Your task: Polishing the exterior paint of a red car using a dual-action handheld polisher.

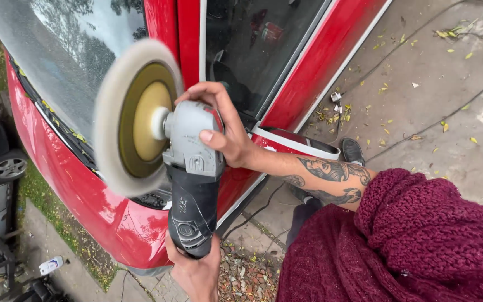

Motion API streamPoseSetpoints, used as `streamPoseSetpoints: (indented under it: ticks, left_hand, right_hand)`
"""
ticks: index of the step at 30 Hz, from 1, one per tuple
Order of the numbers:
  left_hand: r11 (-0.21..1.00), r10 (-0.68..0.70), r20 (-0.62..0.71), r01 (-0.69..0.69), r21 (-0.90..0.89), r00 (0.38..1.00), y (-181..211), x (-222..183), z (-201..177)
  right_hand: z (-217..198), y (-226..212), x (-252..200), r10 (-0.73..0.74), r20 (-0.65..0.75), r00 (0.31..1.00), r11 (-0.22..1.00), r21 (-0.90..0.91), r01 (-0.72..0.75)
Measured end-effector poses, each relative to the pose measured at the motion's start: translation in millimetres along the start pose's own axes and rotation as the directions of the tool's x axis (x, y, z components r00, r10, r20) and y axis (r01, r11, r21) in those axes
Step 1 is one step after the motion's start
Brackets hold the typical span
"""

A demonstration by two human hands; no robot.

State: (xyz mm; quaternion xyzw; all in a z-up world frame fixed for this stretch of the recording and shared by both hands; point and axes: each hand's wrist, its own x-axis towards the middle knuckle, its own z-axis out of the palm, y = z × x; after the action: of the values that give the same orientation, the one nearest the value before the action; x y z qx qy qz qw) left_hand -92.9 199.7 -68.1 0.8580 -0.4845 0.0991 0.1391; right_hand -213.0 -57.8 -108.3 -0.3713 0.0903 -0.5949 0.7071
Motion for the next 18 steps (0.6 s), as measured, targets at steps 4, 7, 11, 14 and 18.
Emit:
streamPoseSetpoints:
  ticks: [4, 7, 11, 14, 18]
  left_hand:
    - [0.992, 0.126, -0.001, -0.126, -0.003, 0.992, 7.8, 17.2, -4.2]
    - [0.992, 0.127, -0.006, -0.128, -0.016, 0.992, 5.5, 8.6, -3.7]
    - [0.999, 0.05, -0.005, -0.05, 0.013, 0.999, -21.8, -28.7, 4.7]
    - [0.997, -0.053, 0.087, 0.048, 0.057, 0.995, -47.3, -66.1, 5.7]
    - [0.997, -0.071, 0.121, 0.071, 0.006, 0.99, -65.4, -98.5, 9.5]
  right_hand:
    - [-6.6, -10.6, 16.4, -0.076, -0.006, 0.997, 0.997, 0.03, 0.076]
    - [-4.0, -2.8, 5.9, -0.086, -0.024, 0.996, 0.995, 0.049, 0.087]
    - [-1.4, 22.3, -30.2, -0.038, -0.01, 0.999, 0.999, 0.026, 0.038]
    - [5.0, 39.1, -68.0, 0.05, 0.019, 0.999, 0.999, -0.006, -0.05]
    - [7.9, 69.6, -103.6, 0.112, -0.012, 0.994, 0.993, -0.043, -0.112]
